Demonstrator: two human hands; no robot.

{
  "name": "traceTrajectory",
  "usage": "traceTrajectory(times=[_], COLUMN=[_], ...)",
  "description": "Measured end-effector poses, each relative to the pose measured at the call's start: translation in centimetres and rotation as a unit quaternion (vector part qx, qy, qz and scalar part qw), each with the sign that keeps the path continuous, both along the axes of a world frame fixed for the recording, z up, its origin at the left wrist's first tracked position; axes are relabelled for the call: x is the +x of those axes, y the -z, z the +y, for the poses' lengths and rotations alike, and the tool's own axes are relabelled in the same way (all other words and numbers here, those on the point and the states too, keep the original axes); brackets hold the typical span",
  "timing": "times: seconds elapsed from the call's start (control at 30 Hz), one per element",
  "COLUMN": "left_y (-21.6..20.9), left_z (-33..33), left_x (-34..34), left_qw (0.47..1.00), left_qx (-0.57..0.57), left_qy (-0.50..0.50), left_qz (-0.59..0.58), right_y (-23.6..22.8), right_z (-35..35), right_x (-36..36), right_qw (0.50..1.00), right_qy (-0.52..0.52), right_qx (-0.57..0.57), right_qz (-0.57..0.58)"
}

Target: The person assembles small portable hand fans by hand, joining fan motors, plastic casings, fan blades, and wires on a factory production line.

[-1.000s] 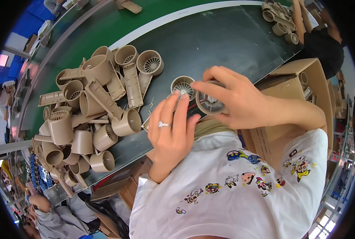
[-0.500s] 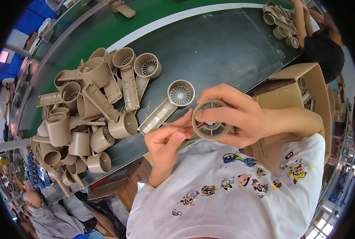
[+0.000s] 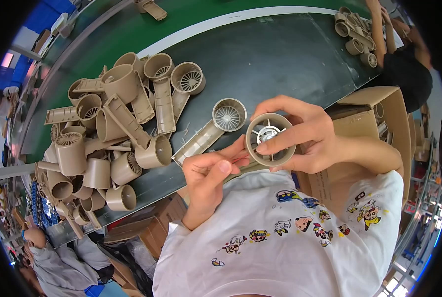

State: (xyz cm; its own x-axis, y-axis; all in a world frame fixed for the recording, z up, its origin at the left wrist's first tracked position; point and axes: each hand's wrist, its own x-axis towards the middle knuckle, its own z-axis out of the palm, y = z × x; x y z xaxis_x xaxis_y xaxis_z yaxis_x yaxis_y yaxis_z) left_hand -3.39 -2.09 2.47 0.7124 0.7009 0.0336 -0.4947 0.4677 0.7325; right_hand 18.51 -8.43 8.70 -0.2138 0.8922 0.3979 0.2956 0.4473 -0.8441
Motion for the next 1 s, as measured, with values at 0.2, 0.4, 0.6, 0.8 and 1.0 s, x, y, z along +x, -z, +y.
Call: traceTrajectory(times=[0.2,0.4,0.6,0.8,1.0], left_y=[0.1,0.3,3.2,4.2,3.3], left_z=[-0.2,0.2,1.9,2.2,2.3], left_x=[0.6,2.3,0.3,0.0,0.8], left_qw=[0.982,0.717,0.637,0.619,0.614], left_qx=[0.152,0.541,0.567,0.581,0.586], left_qy=[-0.083,-0.309,-0.355,-0.302,-0.287], left_qz=[0.081,0.313,0.383,0.434,0.445], right_y=[0.0,-0.9,-1.5,-1.2,-0.5], right_z=[0.3,1.4,3.3,4.8,5.9], right_x=[-0.4,-0.4,0.7,0.2,-0.5], right_qw=[0.997,0.962,0.897,0.885,0.878], right_qy=[0.003,0.067,0.046,-0.015,-0.057], right_qx=[0.06,0.116,0.208,0.19,0.173], right_qz=[-0.047,-0.238,-0.387,-0.425,-0.443])
